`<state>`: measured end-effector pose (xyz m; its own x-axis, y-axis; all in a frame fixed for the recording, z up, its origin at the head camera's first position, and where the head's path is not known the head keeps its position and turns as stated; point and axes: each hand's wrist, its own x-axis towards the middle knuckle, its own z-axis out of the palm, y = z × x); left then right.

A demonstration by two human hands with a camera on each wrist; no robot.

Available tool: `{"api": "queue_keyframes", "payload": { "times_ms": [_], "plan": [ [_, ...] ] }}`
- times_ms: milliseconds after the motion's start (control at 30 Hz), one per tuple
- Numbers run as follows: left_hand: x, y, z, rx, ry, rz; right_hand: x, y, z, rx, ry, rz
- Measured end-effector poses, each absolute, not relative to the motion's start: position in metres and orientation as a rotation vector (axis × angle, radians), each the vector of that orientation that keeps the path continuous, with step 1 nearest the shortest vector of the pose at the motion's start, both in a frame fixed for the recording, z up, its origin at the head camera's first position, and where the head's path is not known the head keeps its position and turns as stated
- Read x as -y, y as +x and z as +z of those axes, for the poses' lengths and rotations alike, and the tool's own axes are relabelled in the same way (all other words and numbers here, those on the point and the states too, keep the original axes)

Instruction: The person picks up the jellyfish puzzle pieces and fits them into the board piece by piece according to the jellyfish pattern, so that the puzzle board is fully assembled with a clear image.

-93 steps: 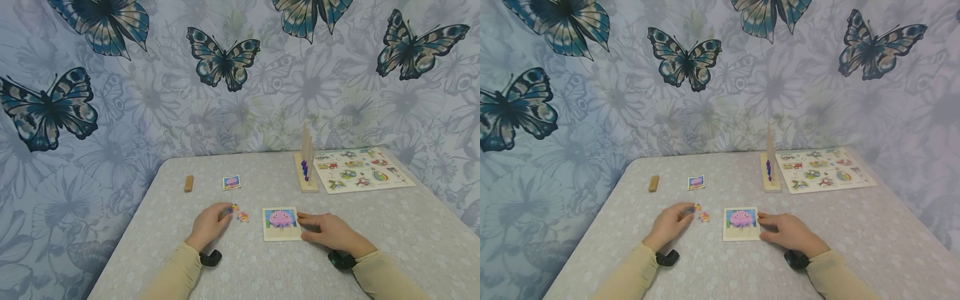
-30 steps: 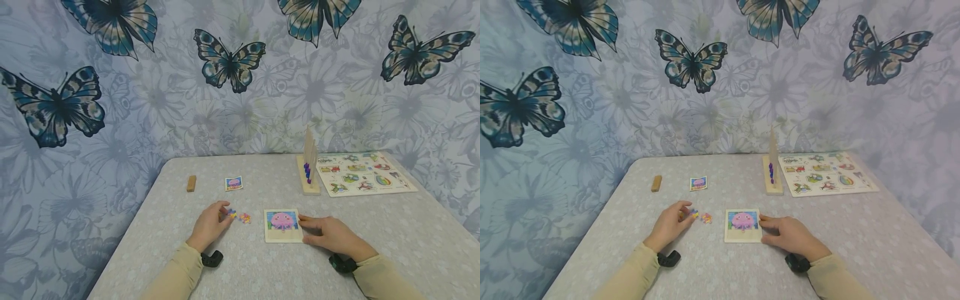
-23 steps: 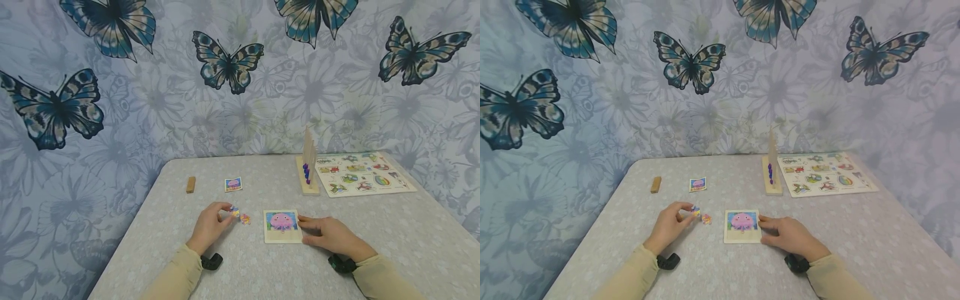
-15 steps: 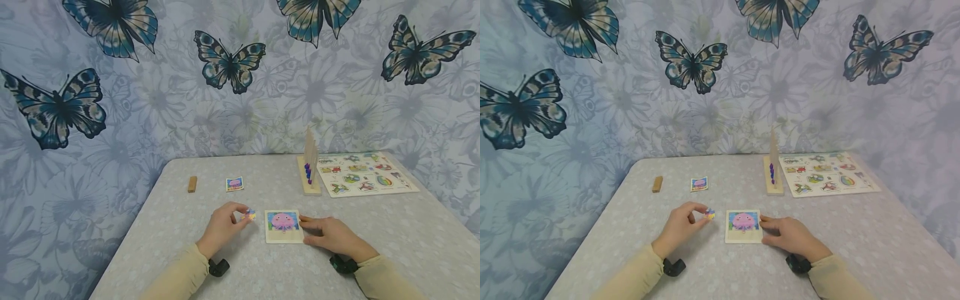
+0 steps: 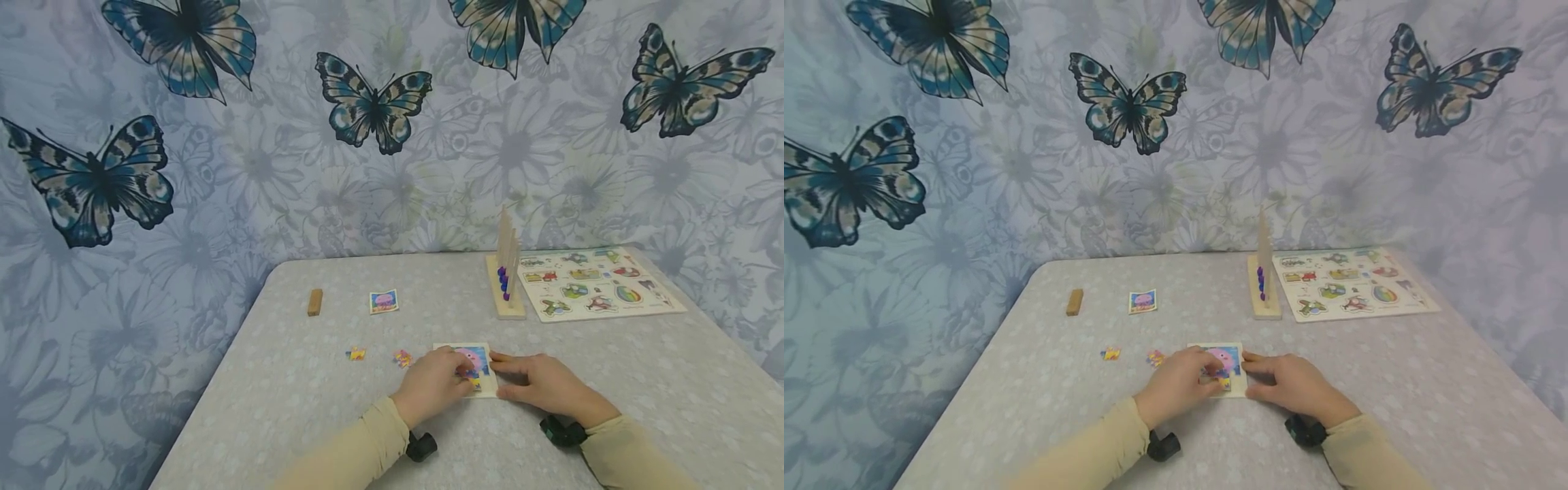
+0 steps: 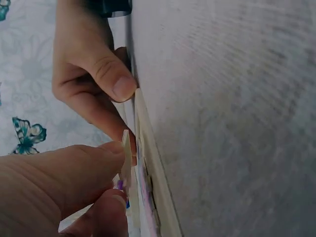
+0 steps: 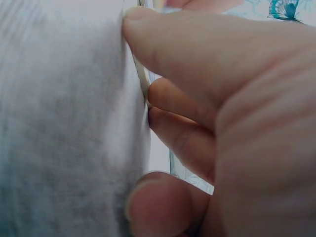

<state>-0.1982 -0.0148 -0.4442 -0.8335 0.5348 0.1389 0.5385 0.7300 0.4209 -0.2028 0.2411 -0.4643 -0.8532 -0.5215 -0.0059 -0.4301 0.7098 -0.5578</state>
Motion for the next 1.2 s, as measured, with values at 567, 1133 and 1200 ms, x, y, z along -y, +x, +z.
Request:
{"api": "queue_keyframes", "payload": {
  "times_ms": [567,1133,1200],
  "plan": [
    [0.006,-0.198,-0.469,2.768,-0.951,-0.700,-0.243,-0.203,-0.464,-2.764,-0.812,-0.867],
    [0.013,-0.197,-0.474,2.591,-1.232,-0.341,-0.241,-0.204,-0.466,-2.772,-0.798,-0.818],
    [0.012,-0.196,-0.474,2.568,-1.239,-0.329,-0.241,-0.204,-0.465,-2.772,-0.797,-0.818]
  ]
}}
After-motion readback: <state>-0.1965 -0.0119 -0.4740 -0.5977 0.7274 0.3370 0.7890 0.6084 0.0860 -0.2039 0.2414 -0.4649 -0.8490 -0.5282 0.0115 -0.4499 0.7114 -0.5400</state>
